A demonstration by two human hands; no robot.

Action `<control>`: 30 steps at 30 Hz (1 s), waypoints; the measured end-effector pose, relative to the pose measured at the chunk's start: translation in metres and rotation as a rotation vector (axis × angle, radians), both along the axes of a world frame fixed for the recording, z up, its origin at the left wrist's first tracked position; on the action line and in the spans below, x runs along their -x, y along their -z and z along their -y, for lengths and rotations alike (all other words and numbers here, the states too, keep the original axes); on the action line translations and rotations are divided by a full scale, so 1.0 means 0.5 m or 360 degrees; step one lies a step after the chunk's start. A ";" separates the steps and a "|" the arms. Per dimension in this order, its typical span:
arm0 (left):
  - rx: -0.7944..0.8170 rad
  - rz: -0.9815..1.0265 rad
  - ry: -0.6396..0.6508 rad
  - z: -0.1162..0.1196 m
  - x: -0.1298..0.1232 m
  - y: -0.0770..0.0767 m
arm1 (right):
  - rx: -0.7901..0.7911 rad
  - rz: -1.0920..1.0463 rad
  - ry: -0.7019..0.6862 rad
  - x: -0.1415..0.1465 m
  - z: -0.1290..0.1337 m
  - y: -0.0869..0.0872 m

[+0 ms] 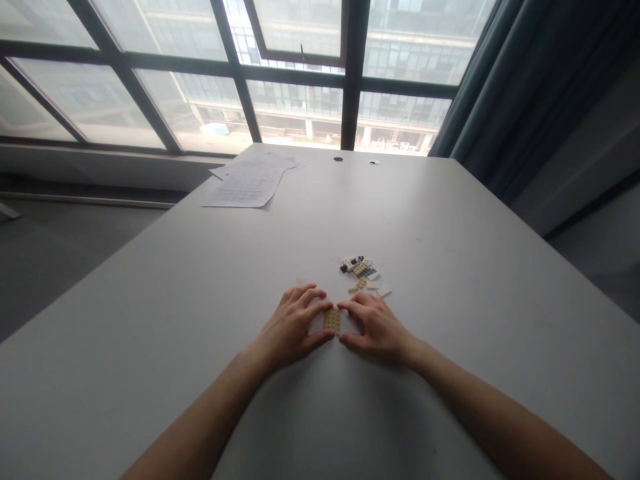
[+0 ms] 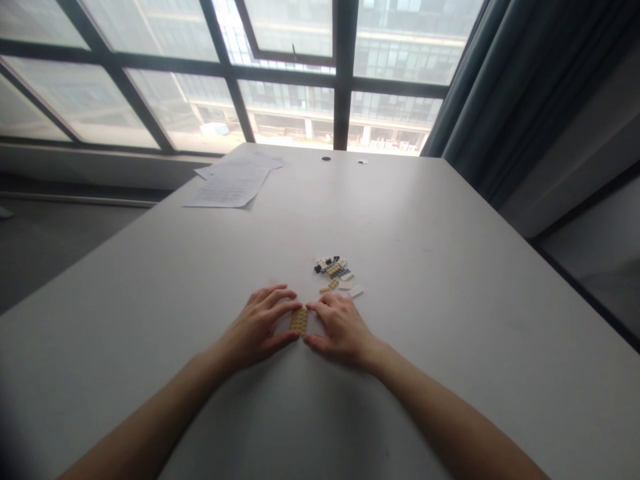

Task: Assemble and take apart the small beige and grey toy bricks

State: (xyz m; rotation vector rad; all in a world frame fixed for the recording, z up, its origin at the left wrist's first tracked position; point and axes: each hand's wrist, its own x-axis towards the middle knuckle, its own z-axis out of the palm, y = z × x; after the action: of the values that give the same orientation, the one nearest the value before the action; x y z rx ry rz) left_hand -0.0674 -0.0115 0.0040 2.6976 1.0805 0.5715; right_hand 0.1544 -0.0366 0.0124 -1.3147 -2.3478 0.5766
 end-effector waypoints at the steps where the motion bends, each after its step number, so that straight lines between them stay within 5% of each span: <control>1: 0.0001 -0.0003 -0.0002 0.000 0.000 0.000 | 0.0004 0.0010 -0.0019 -0.001 0.000 0.000; 30: 0.0012 -0.0020 -0.0007 -0.001 0.001 0.001 | -0.0051 -0.0062 0.0080 0.008 0.006 0.008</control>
State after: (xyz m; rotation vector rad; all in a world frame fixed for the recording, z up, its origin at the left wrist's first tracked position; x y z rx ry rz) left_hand -0.0679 -0.0111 0.0034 2.6966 1.0894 0.5503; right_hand 0.1503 -0.0396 0.0084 -1.3321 -2.2768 0.5425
